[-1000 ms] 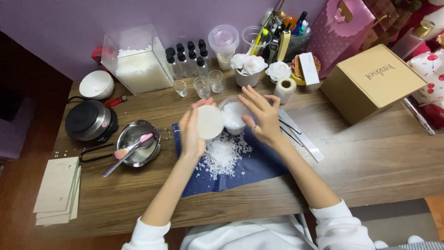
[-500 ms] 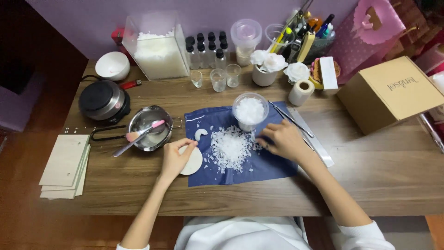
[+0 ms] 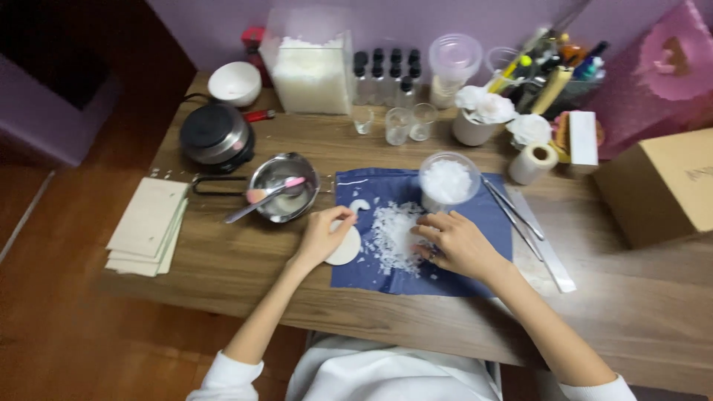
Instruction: Applying white wax flakes to a small round candle component using a spoon and fingers to create detail.
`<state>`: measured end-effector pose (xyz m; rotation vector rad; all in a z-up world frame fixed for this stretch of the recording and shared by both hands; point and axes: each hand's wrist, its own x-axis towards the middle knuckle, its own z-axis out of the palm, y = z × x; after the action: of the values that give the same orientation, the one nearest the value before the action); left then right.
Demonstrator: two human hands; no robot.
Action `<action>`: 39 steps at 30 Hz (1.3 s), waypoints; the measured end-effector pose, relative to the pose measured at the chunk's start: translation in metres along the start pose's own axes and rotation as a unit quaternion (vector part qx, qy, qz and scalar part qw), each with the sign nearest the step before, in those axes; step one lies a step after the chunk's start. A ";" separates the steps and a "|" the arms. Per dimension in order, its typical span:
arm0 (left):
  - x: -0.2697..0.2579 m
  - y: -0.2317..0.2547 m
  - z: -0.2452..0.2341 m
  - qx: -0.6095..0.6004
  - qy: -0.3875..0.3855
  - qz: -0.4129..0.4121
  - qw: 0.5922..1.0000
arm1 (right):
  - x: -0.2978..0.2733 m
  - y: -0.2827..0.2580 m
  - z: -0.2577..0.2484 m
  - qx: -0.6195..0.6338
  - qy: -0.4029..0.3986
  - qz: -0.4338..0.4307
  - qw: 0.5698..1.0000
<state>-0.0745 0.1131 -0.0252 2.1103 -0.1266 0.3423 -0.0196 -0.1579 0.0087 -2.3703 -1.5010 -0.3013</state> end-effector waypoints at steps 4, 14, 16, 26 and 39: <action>-0.003 0.000 0.001 -0.017 -0.017 0.011 1.000 | 0.020 -0.012 0.007 -0.002 0.029 -0.037 0.999; -0.019 0.027 -0.056 0.148 0.099 0.077 0.981 | 0.016 -0.012 0.020 0.010 0.097 -0.100 0.990; -0.023 0.024 -0.084 0.172 0.164 0.080 0.968 | 0.015 -0.013 0.016 0.012 0.102 -0.097 0.990; -0.048 -0.007 -0.134 0.442 0.176 -0.119 0.871 | 0.172 -0.061 0.043 0.091 0.073 -0.002 0.993; -0.041 -0.052 -0.119 0.192 0.253 -0.130 0.939 | 0.256 -0.054 0.186 -0.138 0.044 0.058 0.988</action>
<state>-0.1250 0.2393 -0.0201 2.3064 0.5569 0.7851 0.0420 0.1474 -0.0675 -2.6051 -1.3483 -0.6130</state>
